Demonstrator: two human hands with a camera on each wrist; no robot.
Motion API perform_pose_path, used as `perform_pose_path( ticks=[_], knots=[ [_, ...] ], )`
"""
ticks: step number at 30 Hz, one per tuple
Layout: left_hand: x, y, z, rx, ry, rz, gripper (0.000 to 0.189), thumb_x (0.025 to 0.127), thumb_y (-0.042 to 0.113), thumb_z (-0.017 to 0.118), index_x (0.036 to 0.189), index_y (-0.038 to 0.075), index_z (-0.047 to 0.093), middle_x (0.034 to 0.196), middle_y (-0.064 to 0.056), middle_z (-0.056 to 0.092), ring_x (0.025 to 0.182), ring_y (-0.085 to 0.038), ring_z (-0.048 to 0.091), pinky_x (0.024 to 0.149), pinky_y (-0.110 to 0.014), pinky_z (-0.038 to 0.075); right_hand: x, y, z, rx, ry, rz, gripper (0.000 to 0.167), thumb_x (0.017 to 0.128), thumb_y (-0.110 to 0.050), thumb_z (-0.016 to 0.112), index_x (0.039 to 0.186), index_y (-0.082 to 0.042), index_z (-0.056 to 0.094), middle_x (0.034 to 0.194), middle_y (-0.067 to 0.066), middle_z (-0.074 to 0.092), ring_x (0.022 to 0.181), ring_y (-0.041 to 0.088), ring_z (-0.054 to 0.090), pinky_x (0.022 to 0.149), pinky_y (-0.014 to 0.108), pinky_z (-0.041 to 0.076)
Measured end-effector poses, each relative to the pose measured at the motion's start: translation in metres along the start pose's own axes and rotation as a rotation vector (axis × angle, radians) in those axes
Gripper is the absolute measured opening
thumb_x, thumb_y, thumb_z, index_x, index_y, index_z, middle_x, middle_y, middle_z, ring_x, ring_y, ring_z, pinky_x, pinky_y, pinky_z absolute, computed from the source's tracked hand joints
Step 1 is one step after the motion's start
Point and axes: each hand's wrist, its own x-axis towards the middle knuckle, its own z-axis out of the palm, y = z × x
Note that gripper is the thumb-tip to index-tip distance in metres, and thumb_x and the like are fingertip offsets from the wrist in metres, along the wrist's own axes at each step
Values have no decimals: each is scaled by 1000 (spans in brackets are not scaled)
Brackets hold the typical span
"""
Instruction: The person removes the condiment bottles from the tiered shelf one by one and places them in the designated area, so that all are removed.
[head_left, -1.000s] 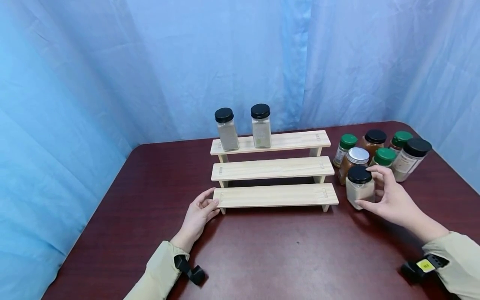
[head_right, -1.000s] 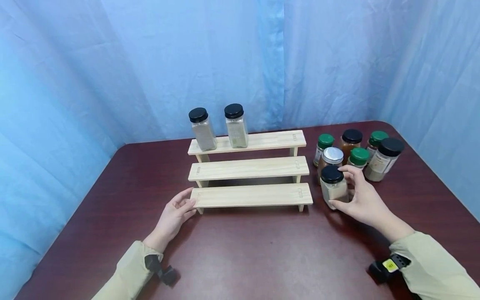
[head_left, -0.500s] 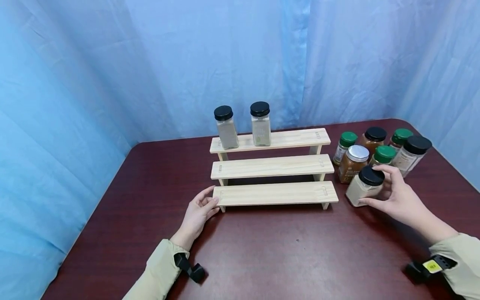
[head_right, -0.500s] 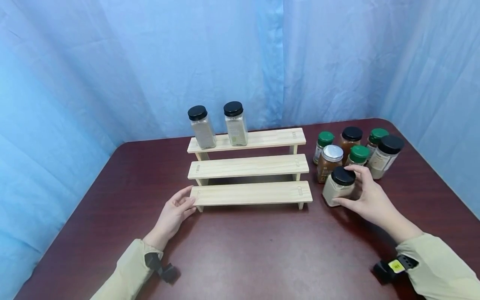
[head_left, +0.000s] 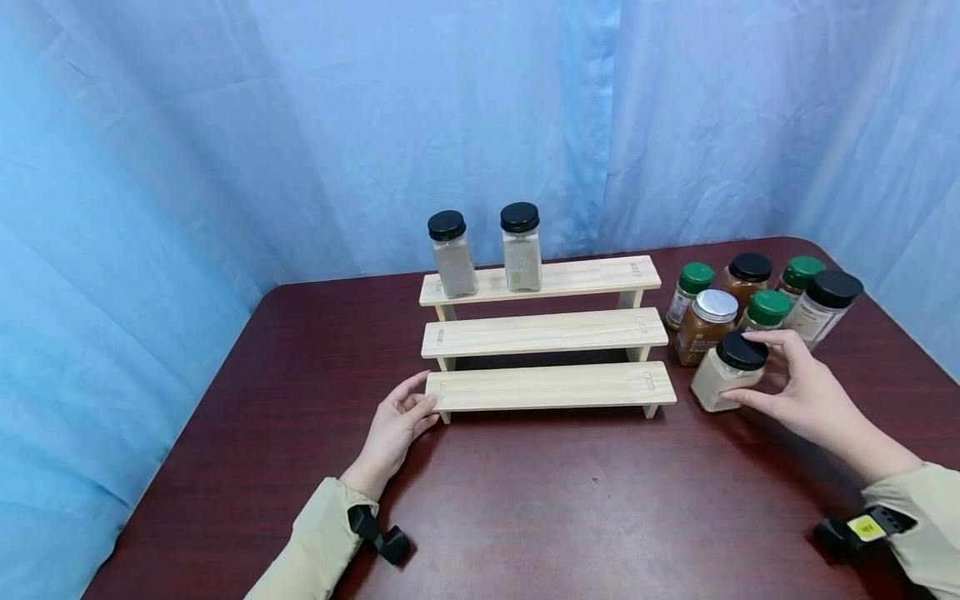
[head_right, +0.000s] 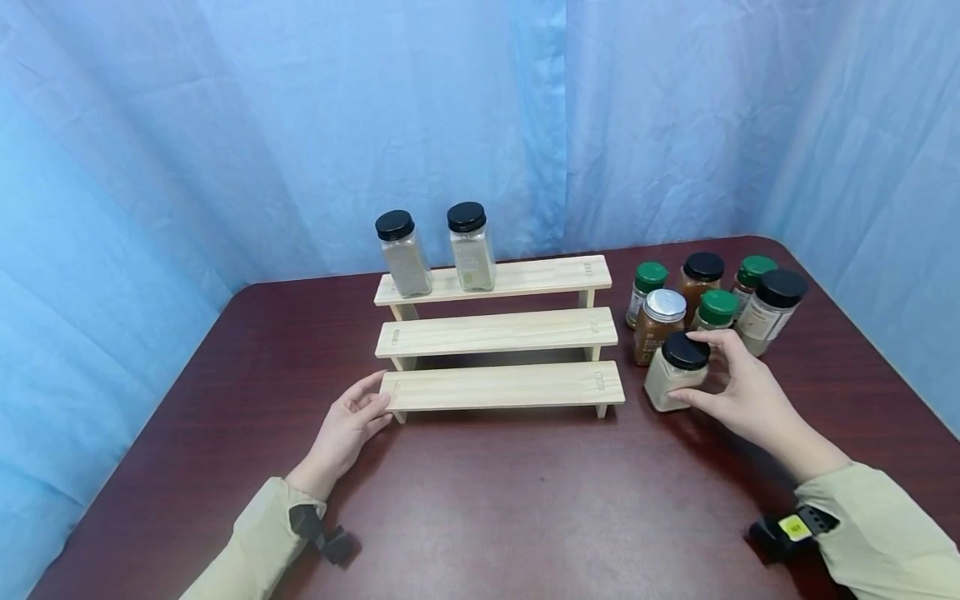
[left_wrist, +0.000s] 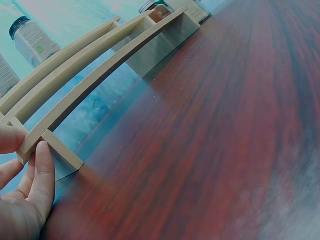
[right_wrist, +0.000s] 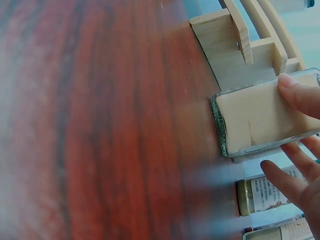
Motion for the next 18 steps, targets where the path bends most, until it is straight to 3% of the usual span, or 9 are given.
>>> perform_pose_path(
  ticks=[18],
  knots=[
    [-1,0,-1,8,-14,5,51,93,-3,53,142,1,37,77,7,56,70,-2,59,68,-15,53,1,-1,2,-20,19,23,76,69,0,82,129,4,34,116,33,49,88,-30,33,61,-3,39]
  ],
)
